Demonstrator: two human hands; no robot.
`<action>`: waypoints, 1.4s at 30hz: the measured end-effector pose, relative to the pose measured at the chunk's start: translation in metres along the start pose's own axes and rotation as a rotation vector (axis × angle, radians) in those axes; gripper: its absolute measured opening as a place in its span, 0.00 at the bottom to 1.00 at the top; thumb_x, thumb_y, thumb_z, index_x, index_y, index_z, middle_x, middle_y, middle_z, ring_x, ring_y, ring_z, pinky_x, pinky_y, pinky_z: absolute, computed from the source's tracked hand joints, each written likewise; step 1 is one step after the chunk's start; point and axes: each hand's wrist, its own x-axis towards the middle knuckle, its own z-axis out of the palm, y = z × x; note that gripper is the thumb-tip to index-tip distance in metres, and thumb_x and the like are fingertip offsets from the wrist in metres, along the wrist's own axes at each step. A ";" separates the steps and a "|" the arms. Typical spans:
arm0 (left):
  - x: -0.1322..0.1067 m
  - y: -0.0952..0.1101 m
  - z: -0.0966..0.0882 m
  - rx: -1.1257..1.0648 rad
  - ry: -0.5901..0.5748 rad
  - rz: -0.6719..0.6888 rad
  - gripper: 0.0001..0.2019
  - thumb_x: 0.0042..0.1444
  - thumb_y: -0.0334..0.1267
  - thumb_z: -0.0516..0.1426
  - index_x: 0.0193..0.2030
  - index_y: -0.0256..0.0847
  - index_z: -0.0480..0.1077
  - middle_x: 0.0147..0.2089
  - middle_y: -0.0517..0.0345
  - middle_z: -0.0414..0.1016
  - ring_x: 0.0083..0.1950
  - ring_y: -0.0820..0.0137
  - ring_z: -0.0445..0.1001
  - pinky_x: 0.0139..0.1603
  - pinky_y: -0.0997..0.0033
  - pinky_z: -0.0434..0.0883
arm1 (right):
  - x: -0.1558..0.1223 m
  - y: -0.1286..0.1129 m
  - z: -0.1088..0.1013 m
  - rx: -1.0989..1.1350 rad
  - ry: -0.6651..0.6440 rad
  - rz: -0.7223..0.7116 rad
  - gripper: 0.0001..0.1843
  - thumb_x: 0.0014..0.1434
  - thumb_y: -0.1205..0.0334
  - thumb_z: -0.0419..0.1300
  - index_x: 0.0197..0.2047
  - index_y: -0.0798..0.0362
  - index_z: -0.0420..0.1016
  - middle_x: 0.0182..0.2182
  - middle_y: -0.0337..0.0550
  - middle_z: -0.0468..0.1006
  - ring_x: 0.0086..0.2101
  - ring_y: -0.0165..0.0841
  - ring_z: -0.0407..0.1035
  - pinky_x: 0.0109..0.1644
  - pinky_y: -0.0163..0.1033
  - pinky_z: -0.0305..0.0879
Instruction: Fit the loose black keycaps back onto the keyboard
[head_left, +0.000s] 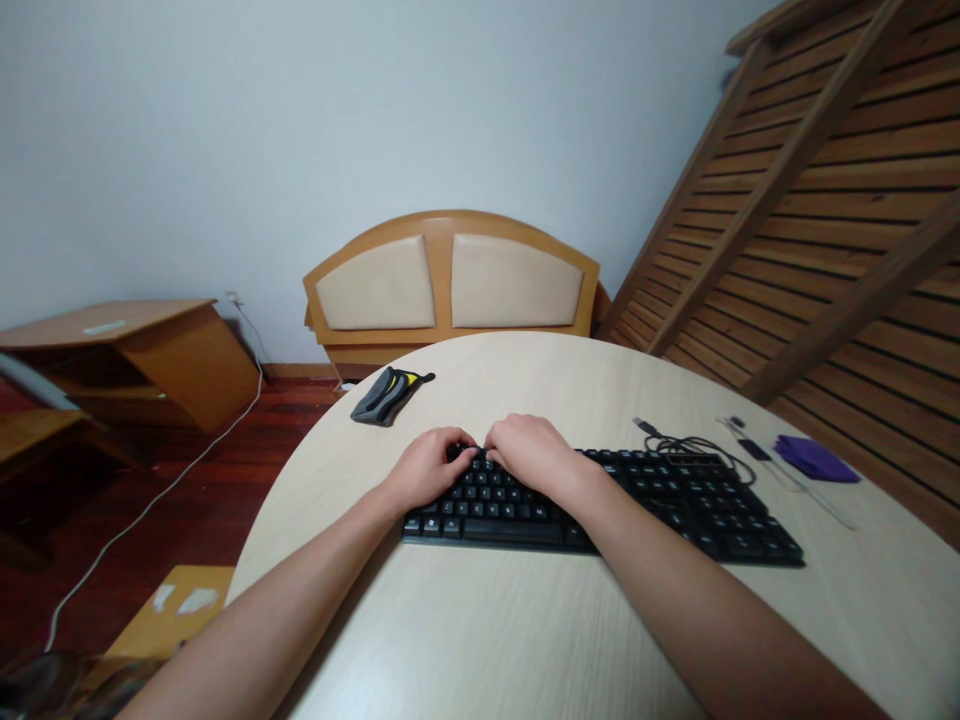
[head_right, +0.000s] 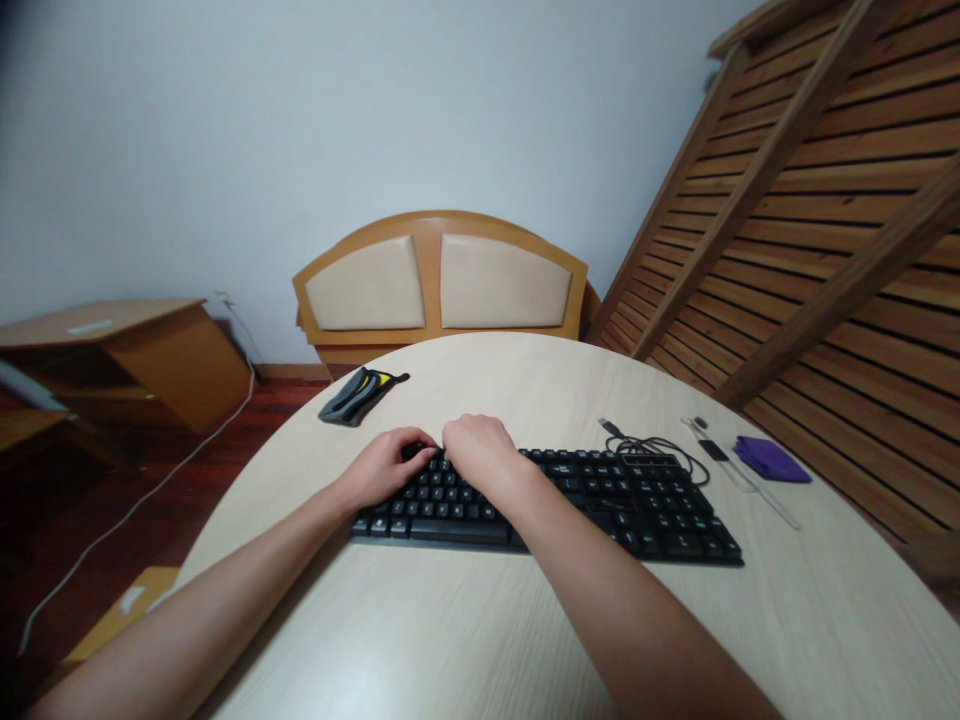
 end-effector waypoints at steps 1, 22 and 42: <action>0.000 0.000 0.000 -0.003 -0.001 0.002 0.09 0.64 0.40 0.55 0.43 0.41 0.76 0.43 0.54 0.81 0.45 0.61 0.77 0.48 0.65 0.71 | -0.001 0.003 0.000 0.018 -0.003 -0.017 0.13 0.65 0.62 0.57 0.46 0.52 0.84 0.42 0.56 0.83 0.46 0.47 0.77 0.48 0.43 0.69; -0.022 0.060 0.001 0.142 -0.148 0.406 0.27 0.58 0.55 0.62 0.61 0.46 0.68 0.60 0.48 0.72 0.60 0.54 0.69 0.62 0.52 0.63 | -0.131 0.162 0.048 0.106 0.183 0.211 0.36 0.61 0.35 0.52 0.62 0.51 0.70 0.60 0.50 0.73 0.58 0.47 0.67 0.64 0.52 0.59; -0.008 0.034 0.030 0.418 -0.047 0.322 0.12 0.62 0.31 0.56 0.52 0.40 0.72 0.45 0.50 0.76 0.46 0.59 0.74 0.47 0.56 0.72 | -0.162 0.112 0.025 0.067 0.014 0.419 0.34 0.59 0.34 0.53 0.57 0.50 0.74 0.46 0.56 0.80 0.46 0.53 0.75 0.49 0.55 0.69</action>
